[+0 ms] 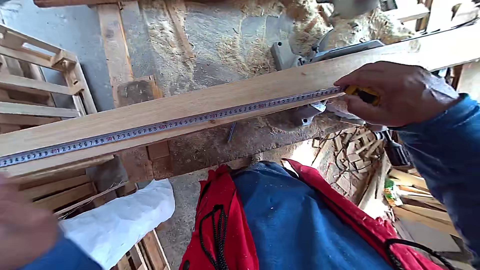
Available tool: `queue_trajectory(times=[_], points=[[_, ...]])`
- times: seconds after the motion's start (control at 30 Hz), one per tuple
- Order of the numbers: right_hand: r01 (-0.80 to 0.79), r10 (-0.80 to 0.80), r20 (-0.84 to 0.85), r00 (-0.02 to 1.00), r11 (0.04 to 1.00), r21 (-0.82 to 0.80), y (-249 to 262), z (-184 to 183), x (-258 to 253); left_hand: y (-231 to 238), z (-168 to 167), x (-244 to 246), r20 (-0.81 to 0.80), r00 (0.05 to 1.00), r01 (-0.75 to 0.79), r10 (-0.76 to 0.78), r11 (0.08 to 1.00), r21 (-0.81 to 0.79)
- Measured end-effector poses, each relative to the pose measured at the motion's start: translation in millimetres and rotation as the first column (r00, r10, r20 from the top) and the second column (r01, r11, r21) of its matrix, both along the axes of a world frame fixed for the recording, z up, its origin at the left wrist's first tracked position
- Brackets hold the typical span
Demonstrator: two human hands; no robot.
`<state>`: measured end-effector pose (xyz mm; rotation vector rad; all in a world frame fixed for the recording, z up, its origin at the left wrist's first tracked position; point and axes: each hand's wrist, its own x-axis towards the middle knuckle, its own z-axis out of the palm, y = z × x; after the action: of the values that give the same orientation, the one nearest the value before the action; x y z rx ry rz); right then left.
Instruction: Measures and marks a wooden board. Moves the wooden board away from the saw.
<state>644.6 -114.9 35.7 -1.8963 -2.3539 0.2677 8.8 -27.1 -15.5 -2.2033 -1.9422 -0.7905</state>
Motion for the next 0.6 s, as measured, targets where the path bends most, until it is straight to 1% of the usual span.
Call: queue_trajectory(times=[0.03, 0.07, 0.1, 0.13, 0.17, 0.23, 0.27, 0.3, 0.33, 0.37, 0.43, 0.5, 0.53, 0.6], points=[[0.023, -0.023, 0.001, 1.000, 1.000, 0.017, -8.0, -0.2, 9.2, -19.7, -8.7, 32.9, 0.095, 0.956, 0.276, -0.276, 0.961, 0.015], [0.043, -0.043, 0.003, 0.999, 0.999, 0.032, -16.2, -0.3, 18.5, -37.8, -16.3, 84.5, 0.182, 0.894, 0.416, -0.409, 0.910, 0.004], [0.056, -0.057, 0.006, 0.998, 0.997, 0.051, -23.2, -0.6, 27.3, -53.5, -28.9, 133.8, 0.239, 0.848, 0.495, -0.473, 0.868, -0.043], [0.066, -0.066, 0.006, 0.998, 0.995, 0.069, -29.3, -1.6, 34.5, -66.0, -45.0, 173.3, 0.254, 0.829, 0.539, -0.498, 0.833, -0.127], [0.078, -0.079, 0.010, 0.997, 0.994, 0.081, -35.0, -3.4, 40.1, -75.2, -62.1, 202.2, 0.248, 0.831, 0.551, -0.499, 0.800, -0.236], [0.110, -0.114, 0.026, 0.993, 0.986, 0.121, -47.0, -7.4, 48.9, -83.5, -86.1, 241.7, 0.200, 0.864, 0.500, -0.463, 0.735, -0.458], [0.130, -0.137, 0.036, 0.990, 0.981, 0.144, -55.6, -7.2, 56.6, -84.0, -93.5, 260.2, 0.164, 0.886, 0.453, -0.434, 0.733, -0.507], [0.146, -0.155, 0.046, 0.987, 0.975, 0.168, -64.3, -7.3, 67.4, -82.7, -99.7, 276.2, 0.131, 0.909, 0.405, -0.396, 0.761, -0.508], [0.153, -0.167, 0.060, 0.984, 0.970, 0.190, -71.6, -7.9, 80.5, -78.8, -105.4, 289.1, 0.106, 0.928, 0.364, -0.358, 0.803, -0.473], [0.151, -0.168, 0.067, 0.983, 0.967, 0.206, -77.8, -8.8, 94.9, -73.4, -111.1, 297.7, 0.091, 0.942, 0.330, -0.323, 0.843, -0.425], [0.131, -0.147, 0.058, 0.987, 0.965, 0.228, -88.0, -10.8, 125.9, -62.2, -121.5, 304.2, 0.103, 0.953, 0.304, -0.286, 0.887, -0.348], [0.102, -0.118, 0.053, 0.992, 0.964, 0.247, -96.6, -11.1, 158.0, -55.9, -128.8, 300.8, 0.093, 0.955, 0.297, -0.282, 0.893, -0.339], [0.088, -0.104, 0.051, 0.993, 0.962, 0.259, -99.0, -10.9, 174.0, -55.2, -128.1, 301.1, 0.049, 0.958, 0.281, -0.282, 0.891, -0.357], [0.074, -0.094, 0.059, 0.994, 0.957, 0.280, -101.3, -10.1, 206.3, -59.1, -124.6, 306.6, -0.110, 0.953, 0.217, -0.284, 0.886, -0.410]])
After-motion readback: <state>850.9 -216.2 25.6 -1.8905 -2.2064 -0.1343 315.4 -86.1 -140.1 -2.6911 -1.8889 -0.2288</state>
